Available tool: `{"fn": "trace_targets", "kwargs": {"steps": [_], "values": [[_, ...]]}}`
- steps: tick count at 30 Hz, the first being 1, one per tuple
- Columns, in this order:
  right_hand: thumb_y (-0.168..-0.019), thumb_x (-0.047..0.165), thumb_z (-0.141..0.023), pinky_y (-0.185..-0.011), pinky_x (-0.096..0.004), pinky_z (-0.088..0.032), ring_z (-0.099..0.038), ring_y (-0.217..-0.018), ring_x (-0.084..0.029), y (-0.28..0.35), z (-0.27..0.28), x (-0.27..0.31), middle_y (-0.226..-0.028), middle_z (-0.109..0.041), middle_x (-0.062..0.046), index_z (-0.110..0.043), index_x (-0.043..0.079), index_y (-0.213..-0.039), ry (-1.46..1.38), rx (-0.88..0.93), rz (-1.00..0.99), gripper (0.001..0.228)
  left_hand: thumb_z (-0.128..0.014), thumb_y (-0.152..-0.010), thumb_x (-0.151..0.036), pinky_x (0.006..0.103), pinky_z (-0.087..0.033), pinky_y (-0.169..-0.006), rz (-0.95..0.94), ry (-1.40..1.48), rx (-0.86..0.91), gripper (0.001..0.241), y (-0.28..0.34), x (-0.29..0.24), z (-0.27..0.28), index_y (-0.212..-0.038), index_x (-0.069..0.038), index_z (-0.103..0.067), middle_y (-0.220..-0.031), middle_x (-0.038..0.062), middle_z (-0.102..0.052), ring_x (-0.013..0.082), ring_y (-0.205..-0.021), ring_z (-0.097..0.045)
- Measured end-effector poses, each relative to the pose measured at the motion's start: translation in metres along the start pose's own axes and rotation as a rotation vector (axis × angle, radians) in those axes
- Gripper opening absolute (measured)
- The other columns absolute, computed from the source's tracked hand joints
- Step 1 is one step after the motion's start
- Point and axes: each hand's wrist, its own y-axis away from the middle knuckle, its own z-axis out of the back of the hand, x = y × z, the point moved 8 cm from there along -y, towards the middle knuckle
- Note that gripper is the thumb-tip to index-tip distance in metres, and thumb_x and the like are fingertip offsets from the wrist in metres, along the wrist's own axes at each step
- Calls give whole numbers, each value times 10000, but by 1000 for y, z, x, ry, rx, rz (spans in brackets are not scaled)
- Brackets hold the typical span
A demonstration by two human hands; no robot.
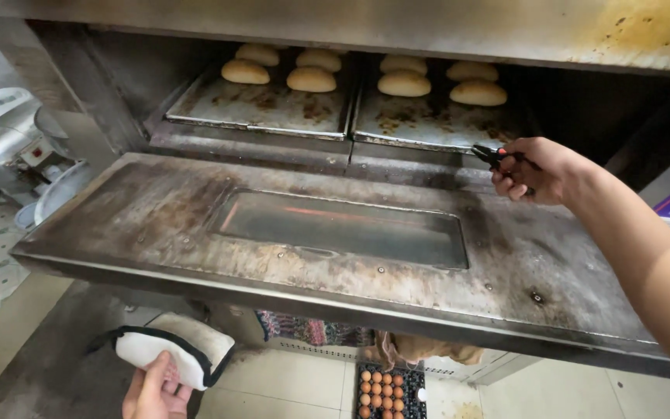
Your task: Piping toppings onto buns, removing trays of baked bread from an industrial oven using pliers, and frying donuts in a pan using chopsticks.
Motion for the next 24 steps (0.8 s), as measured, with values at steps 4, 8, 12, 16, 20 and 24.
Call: {"fn": "trace_targets", "kwargs": {"steps": [4,8,12,16,20,24], "values": [[-1168,321,-512,-497,-296,-337,-545,-736,-217,-5,1,-4,-900,-631,-126,-481,192,-858,-4,24,-5,336,-651,-1112,-104,516,-618,-1036,9,78,38,431,-50,40,21,-1542,-125,-679,-1173,90,-681,217,-1094,-680],[-1225,437,-554,-570,-371,-391,-672,-798,-259,14,1,-17,-928,-668,-99,-522,173,-868,178,-92,-27,445,-531,-1057,-175,469,-531,-993,172,245,231,304,-75,63,-8,-1349,-145,-608,-1158,25,-645,204,-1042,-613],[-1262,419,-544,-488,-395,-389,-627,-636,-254,83,-48,-24,-903,-745,-168,-514,122,-844,359,-146,190,514,-579,-1003,-278,418,-521,-909,237,534,419,371,-86,75,-60,-636,-276,-530,-809,1,-796,217,-790,-746],[-1247,506,-601,-485,-415,-335,-482,-534,-277,200,-139,-33,-730,-663,-214,-680,-18,-903,423,-156,154,632,-385,-1059,-332,664,-370,-1251,266,583,347,548,-31,16,-157,-1478,-191,-710,-1515,24,-758,248,-1385,-662],[-1264,437,-602,-482,-455,-278,-395,-522,-310,274,-193,-36,-721,-602,-291,-735,-184,-927,436,-136,217,719,-386,-960,-453,507,-478,-1102,426,582,45,605,-48,32,-167,-1425,-217,-694,-1526,14,-774,215,-1284,-683],[-1321,308,-494,-544,-537,-226,-371,-699,-393,329,-202,-43,-921,-619,-408,-678,-248,-1061,294,-312,222,641,-370,-977,-404,529,-477,-1073,440,620,54,595,-50,30,-175,-1405,-190,-725,-1492,6,-788,228,-1243,-678]]}}
